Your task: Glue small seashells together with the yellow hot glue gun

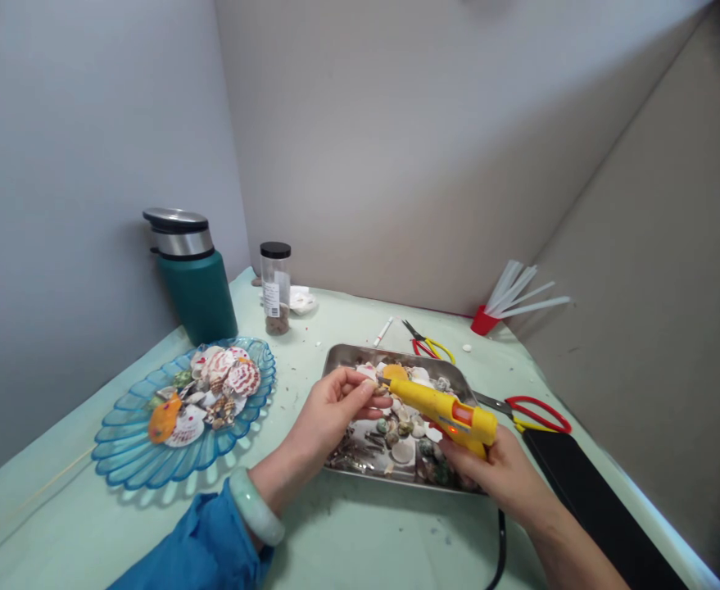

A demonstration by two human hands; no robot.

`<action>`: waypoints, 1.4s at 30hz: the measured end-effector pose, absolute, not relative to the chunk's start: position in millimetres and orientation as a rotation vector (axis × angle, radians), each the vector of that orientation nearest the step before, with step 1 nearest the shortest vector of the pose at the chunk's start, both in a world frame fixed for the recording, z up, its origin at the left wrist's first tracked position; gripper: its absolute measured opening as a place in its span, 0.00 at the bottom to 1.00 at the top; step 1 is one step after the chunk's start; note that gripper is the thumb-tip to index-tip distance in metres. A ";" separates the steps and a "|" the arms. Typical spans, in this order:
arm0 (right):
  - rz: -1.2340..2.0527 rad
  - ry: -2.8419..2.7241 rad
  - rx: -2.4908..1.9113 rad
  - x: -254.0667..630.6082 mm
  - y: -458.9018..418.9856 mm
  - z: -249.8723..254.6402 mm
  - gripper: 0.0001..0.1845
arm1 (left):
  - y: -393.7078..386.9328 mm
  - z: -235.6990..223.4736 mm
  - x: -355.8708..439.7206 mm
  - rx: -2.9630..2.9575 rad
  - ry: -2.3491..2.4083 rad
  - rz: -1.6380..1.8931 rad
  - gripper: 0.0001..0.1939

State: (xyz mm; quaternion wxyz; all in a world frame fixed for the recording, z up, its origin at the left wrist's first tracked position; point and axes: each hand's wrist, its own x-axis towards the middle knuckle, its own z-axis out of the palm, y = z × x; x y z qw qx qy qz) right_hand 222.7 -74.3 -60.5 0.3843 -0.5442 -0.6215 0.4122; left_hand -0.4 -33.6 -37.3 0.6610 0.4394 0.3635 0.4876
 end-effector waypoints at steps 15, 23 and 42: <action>1.149 -1.526 -1.372 227.6 -71.9 -67.0 0.15 | -34.1 -37.6 -1.7 1.028 0.819 1.095 0.14; 1.177 -1.501 -1.357 230.1 -70.8 -70.5 0.16 | -33.3 -37.7 -1.2 0.999 0.804 1.111 0.15; 1.204 -1.498 -1.323 233.7 -70.5 -67.7 0.15 | -31.6 -38.7 -3.7 0.990 0.777 1.100 0.11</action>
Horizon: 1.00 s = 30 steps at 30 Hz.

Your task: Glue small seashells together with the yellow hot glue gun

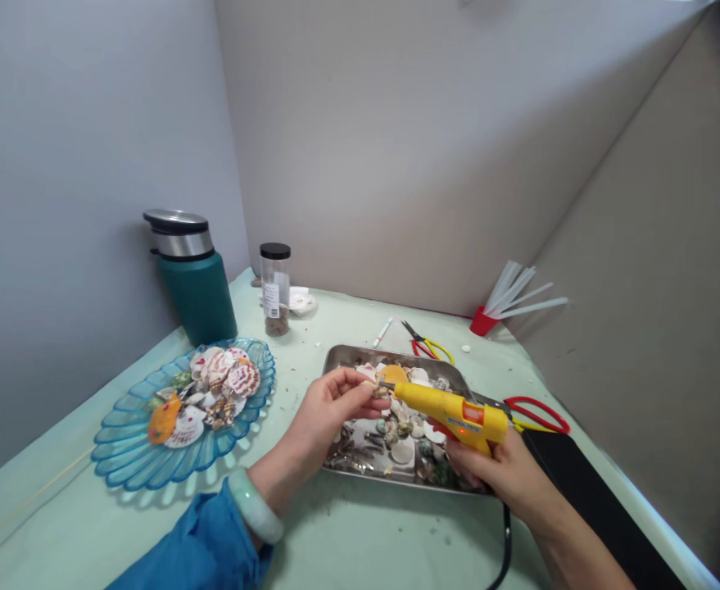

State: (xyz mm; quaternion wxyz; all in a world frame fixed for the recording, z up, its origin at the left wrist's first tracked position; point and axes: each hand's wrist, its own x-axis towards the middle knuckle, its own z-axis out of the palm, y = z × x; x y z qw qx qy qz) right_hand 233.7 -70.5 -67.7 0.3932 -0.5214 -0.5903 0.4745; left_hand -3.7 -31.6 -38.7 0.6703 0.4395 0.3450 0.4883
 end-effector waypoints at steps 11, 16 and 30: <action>1.209 -1.485 -1.299 234.9 -70.7 -63.9 0.17 | -33.6 -37.5 -4.6 0.983 0.765 1.090 0.11; 1.199 -1.456 -1.317 233.4 -71.8 -62.3 0.15 | -33.1 -36.8 -4.4 0.973 0.770 1.088 0.11; 1.135 -1.548 -1.366 238.0 -72.3 -57.8 0.14 | -32.8 -36.5 -3.6 0.978 0.779 1.092 0.11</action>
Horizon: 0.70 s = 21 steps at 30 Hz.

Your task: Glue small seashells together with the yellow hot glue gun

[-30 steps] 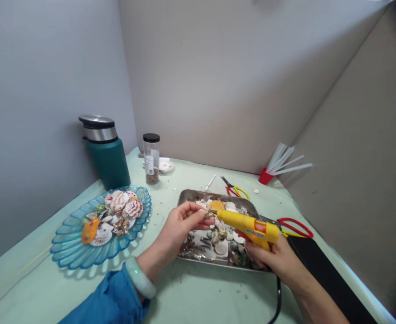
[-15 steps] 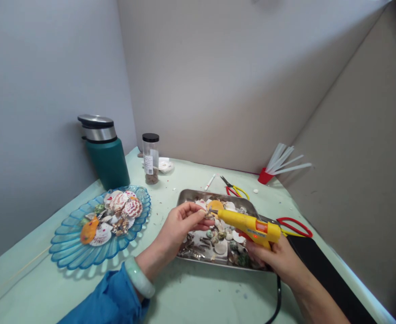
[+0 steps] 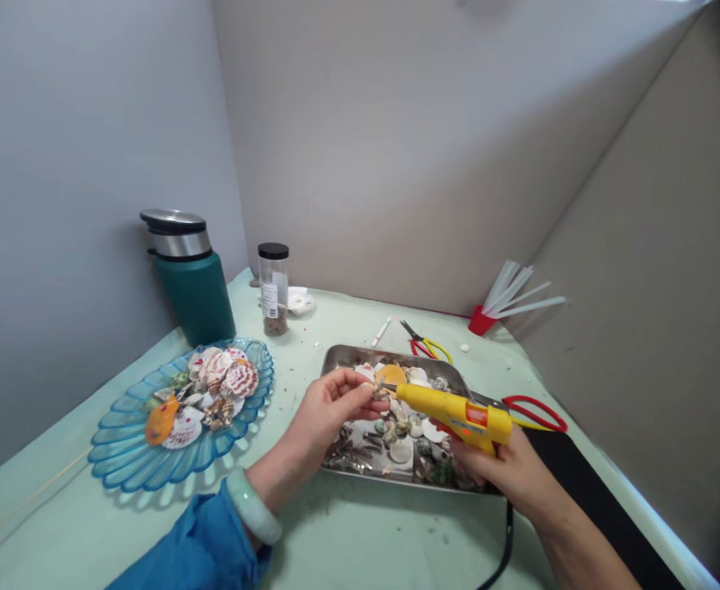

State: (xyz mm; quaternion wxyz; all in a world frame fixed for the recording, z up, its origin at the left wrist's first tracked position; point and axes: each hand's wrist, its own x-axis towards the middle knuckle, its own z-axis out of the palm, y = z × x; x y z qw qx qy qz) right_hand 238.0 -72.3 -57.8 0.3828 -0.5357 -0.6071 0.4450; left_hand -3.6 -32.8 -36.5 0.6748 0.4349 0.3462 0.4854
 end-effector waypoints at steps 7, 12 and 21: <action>0.427 -1.958 -1.546 250.4 -72.9 -51.5 0.12 | -33.9 -35.8 -4.3 0.979 0.784 1.110 0.14; 0.091 -2.256 -1.693 245.2 -74.0 -47.3 0.18 | -34.7 -35.4 -4.3 0.983 0.761 1.110 0.15; 0.295 -2.026 -1.441 216.5 -75.8 -4.1 0.14 | -37.7 -34.6 -4.5 1.043 0.653 1.053 0.14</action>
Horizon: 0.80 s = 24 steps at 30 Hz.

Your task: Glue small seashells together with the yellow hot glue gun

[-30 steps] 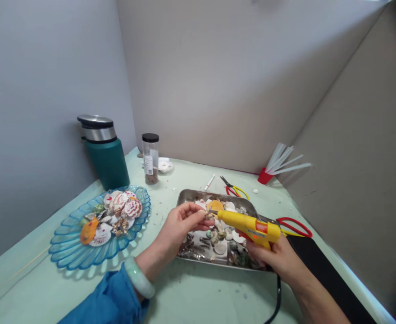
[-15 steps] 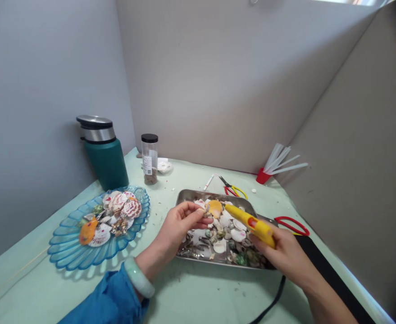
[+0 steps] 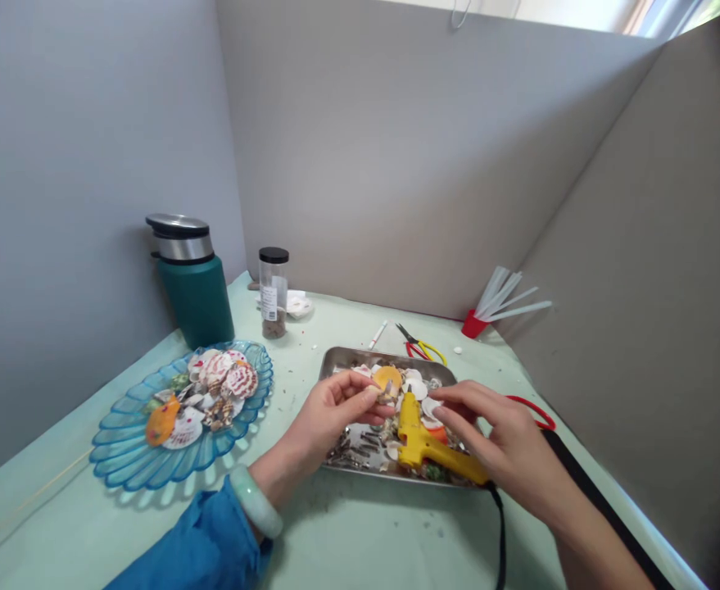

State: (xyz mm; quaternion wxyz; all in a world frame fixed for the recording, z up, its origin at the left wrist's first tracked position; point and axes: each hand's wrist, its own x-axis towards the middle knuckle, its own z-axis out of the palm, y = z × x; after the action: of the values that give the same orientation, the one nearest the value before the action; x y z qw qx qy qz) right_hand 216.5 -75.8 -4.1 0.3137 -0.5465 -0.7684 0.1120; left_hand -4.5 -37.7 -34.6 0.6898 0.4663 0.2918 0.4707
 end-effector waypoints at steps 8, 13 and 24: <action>0.818 -1.650 -1.251 176.5 -60.7 -31.3 0.12 | -38.4 -38.8 -6.1 1.109 0.574 0.969 0.12; 0.888 -1.541 -1.178 174.5 -66.1 -36.7 0.11 | -39.1 -38.0 -4.6 1.151 0.615 0.919 0.10; 1.037 -1.480 -1.233 172.5 -69.8 -40.8 0.13 | -38.9 -38.7 -1.9 1.423 0.794 0.997 0.12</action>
State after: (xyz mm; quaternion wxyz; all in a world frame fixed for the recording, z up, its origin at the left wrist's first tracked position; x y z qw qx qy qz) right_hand 172.5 -69.8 -40.8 0.4589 -0.5007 -0.6011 0.4211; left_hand -1.9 -38.9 -38.7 0.5775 0.6081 0.3395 0.4260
